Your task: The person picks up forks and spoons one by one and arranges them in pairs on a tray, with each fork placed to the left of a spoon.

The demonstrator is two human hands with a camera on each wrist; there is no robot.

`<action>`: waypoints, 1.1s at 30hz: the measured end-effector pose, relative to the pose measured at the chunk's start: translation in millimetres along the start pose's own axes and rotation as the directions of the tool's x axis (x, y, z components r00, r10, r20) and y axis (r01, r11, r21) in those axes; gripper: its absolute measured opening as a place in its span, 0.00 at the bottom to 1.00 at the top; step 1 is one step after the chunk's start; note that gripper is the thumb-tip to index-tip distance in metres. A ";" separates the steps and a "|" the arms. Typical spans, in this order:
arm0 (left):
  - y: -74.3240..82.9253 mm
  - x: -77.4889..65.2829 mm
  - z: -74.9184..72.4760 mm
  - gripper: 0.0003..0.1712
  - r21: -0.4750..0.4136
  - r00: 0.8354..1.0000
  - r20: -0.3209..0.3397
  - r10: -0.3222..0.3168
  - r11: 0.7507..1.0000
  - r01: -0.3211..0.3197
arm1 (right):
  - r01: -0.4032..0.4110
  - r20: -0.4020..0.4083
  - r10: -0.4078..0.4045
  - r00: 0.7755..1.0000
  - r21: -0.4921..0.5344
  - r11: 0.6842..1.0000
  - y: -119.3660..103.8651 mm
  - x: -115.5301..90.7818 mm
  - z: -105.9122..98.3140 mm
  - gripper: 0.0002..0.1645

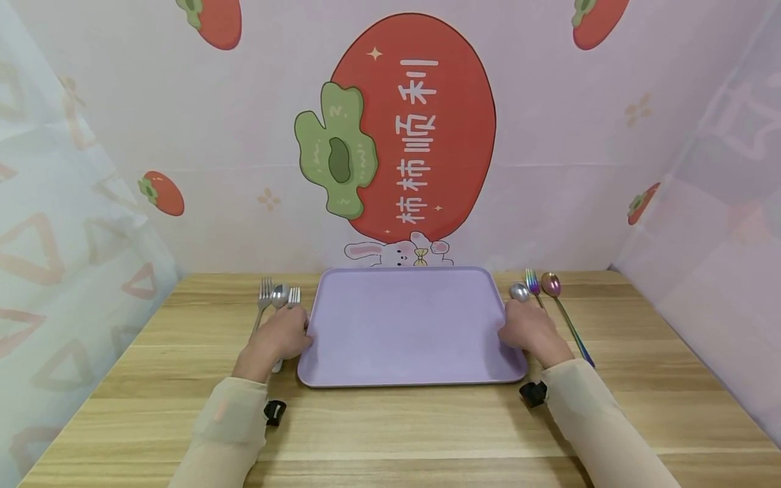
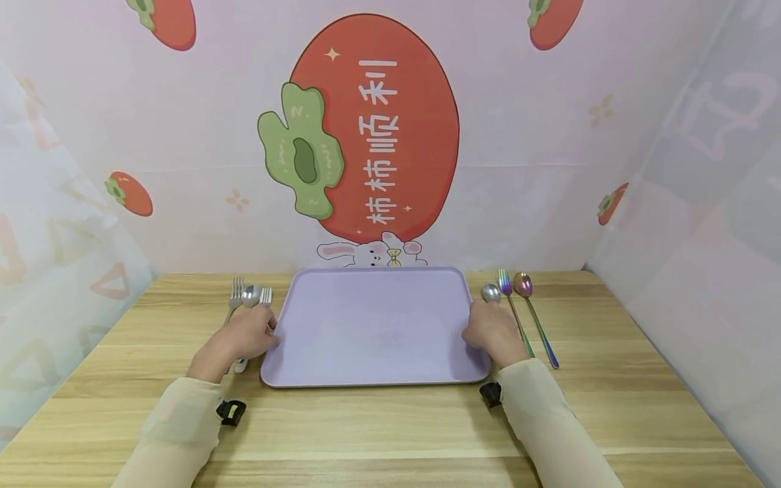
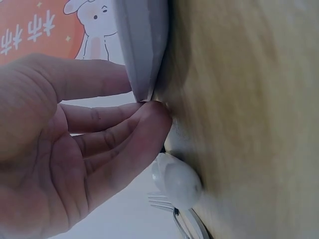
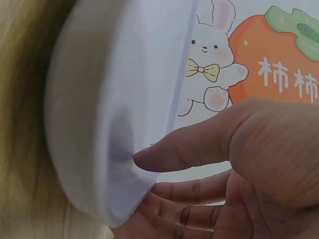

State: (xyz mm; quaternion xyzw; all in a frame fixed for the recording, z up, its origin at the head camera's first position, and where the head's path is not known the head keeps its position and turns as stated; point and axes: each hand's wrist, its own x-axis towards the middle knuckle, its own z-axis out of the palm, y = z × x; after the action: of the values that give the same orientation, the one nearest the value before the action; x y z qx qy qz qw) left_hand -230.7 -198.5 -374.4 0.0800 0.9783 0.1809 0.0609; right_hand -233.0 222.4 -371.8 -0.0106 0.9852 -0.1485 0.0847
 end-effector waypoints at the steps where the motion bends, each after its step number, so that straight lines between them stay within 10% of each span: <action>1: 0.3 -0.2 0.0 0.06 0.001 1.000 -0.001 0.003 1.000 -0.003 | 0.001 0.003 -0.001 1.000 0.004 1.000 0.3 0.0 0.2 0.03; 33: 0.8 2.5 2.5 0.17 -0.021 1.000 -0.001 -0.019 1.000 0.019 | -0.111 0.021 0.111 0.994 0.014 0.994 3.0 11.2 13.2 0.18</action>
State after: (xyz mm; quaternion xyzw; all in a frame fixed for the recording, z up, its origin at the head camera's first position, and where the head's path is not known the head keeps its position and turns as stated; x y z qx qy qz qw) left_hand -232.7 -196.5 -376.6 0.0698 0.9772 0.1906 0.0629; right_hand -241.8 220.9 -386.9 0.0434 0.9822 -0.1511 0.1028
